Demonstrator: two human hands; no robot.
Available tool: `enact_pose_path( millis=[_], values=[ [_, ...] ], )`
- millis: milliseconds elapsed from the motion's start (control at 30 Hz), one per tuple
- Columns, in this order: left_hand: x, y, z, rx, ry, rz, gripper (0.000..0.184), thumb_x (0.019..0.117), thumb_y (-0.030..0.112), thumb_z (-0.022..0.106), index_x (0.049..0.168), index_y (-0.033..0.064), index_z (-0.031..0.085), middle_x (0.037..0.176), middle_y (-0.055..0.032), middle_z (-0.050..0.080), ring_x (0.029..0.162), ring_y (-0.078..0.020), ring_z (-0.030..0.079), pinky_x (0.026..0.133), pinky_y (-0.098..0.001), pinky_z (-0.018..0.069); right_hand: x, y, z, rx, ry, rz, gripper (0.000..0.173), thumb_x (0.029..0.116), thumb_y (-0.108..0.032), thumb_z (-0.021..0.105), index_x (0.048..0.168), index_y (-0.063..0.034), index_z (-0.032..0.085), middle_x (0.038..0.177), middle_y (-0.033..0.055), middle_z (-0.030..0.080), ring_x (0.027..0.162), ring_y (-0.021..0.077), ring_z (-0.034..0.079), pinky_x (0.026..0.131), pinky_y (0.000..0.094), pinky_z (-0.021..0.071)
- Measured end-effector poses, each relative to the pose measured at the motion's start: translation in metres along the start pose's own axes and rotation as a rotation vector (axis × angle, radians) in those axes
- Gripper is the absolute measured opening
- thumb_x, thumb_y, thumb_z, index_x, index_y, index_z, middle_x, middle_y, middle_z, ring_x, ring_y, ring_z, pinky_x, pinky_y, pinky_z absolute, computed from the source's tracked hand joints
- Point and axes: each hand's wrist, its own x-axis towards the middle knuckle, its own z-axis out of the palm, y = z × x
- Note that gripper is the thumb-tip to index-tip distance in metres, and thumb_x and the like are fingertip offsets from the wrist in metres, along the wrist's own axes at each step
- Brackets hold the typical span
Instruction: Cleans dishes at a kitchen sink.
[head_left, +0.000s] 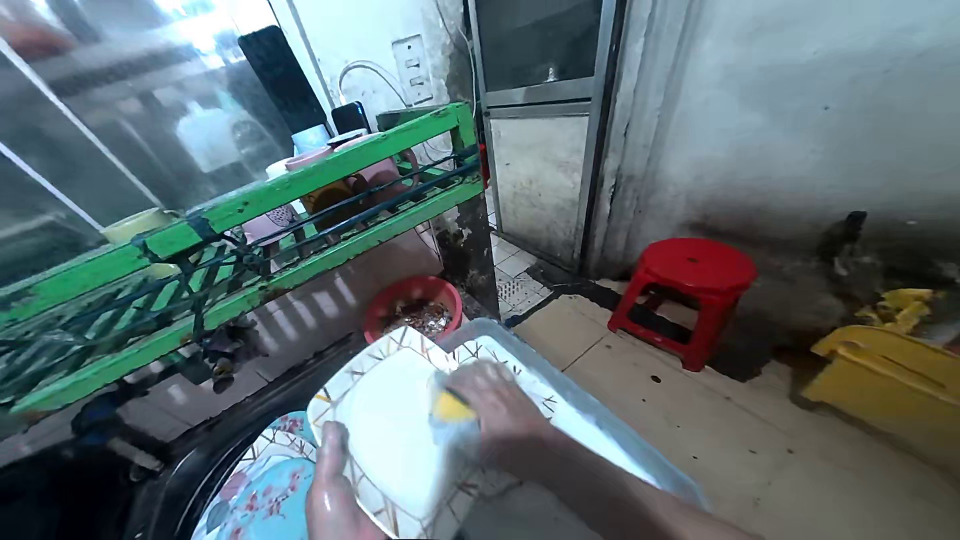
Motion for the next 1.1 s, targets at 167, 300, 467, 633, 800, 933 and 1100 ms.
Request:
enact_pose_path(
  millis=[167,300,467,633,800,933,1100],
  values=[
    [0.0,-0.004,-0.003,-0.017,-0.022,-0.086,0.043,0.1121,0.036,0.024,0.114,0.0091,0.058,0.093,-0.009,0.073,0.086,-0.0209,0.074,0.074,-0.0458,0.0643,-0.013,-0.004,0.001,0.046,-0.059,-0.027,0.059,0.082,-0.022,0.077,0.138,-0.0123,0.061,0.137,0.0153,0.063,0.132,0.0371,0.055,0.109,0.0584,0.0435],
    [-0.025,-0.035,0.016,0.164,-0.049,-0.176,0.039,0.1128,0.031,0.028,0.13,0.0063,0.053,0.101,-0.0073,0.072,0.092,-0.0143,0.073,0.08,-0.0363,0.063,0.024,0.0,-0.027,0.075,-0.083,0.308,0.065,0.0868,-0.022,0.071,0.148,-0.0123,0.053,0.148,0.0165,0.053,0.141,0.0374,0.044,0.115,0.0581,0.0357],
    [0.004,-0.021,0.016,0.023,-0.107,-0.124,0.052,0.1108,0.046,0.022,0.12,0.0101,0.058,0.095,-0.0075,0.073,0.087,-0.0177,0.073,0.074,-0.0407,0.0636,-0.007,-0.048,0.014,0.217,0.123,-0.079,0.065,0.0777,-0.03,0.082,0.136,-0.009,0.064,0.135,0.0156,0.064,0.129,0.0373,0.057,0.104,0.0593,0.0473],
    [0.0,-0.004,0.008,0.042,-0.067,-0.147,0.047,0.1118,0.041,0.023,0.121,0.0093,0.057,0.099,-0.0093,0.074,0.09,-0.021,0.074,0.076,-0.0457,0.0643,0.01,0.008,-0.017,0.091,-0.112,0.28,0.063,0.0845,-0.026,0.074,0.143,-0.0096,0.057,0.143,0.0189,0.057,0.137,0.0393,0.048,0.112,0.0595,0.0391],
    [-0.003,-0.033,0.017,0.144,-0.109,-0.201,0.049,0.1123,0.04,0.024,0.125,0.0061,0.058,0.099,-0.0098,0.072,0.09,-0.0176,0.072,0.078,-0.039,0.0625,0.021,-0.035,-0.018,0.205,-0.149,0.164,0.082,0.084,-0.046,0.077,0.148,-0.0038,0.049,0.15,0.0223,0.05,0.141,0.0401,0.045,0.115,0.0583,0.0378],
    [0.031,-0.002,0.015,0.215,0.059,-0.181,0.043,0.111,0.04,0.034,0.117,0.0045,0.058,0.091,-0.0124,0.07,0.08,-0.0218,0.071,0.068,-0.0441,0.0619,-0.016,-0.071,-0.019,-0.075,-0.3,-0.141,0.075,0.0803,-0.045,0.082,0.14,-0.0064,0.056,0.132,0.0195,0.061,0.122,0.0425,0.057,0.096,0.0611,0.0488],
    [0.041,0.014,0.034,0.188,-0.062,-0.302,0.05,0.1102,0.045,0.031,0.125,0.0043,0.056,0.103,-0.0169,0.071,0.091,-0.0283,0.073,0.075,-0.0501,0.0627,-0.029,-0.047,-0.054,-0.019,-0.178,-0.111,0.057,0.0808,-0.02,0.079,0.133,-0.008,0.061,0.124,0.0158,0.067,0.117,0.0358,0.065,0.094,0.0552,0.0553]
  ],
)
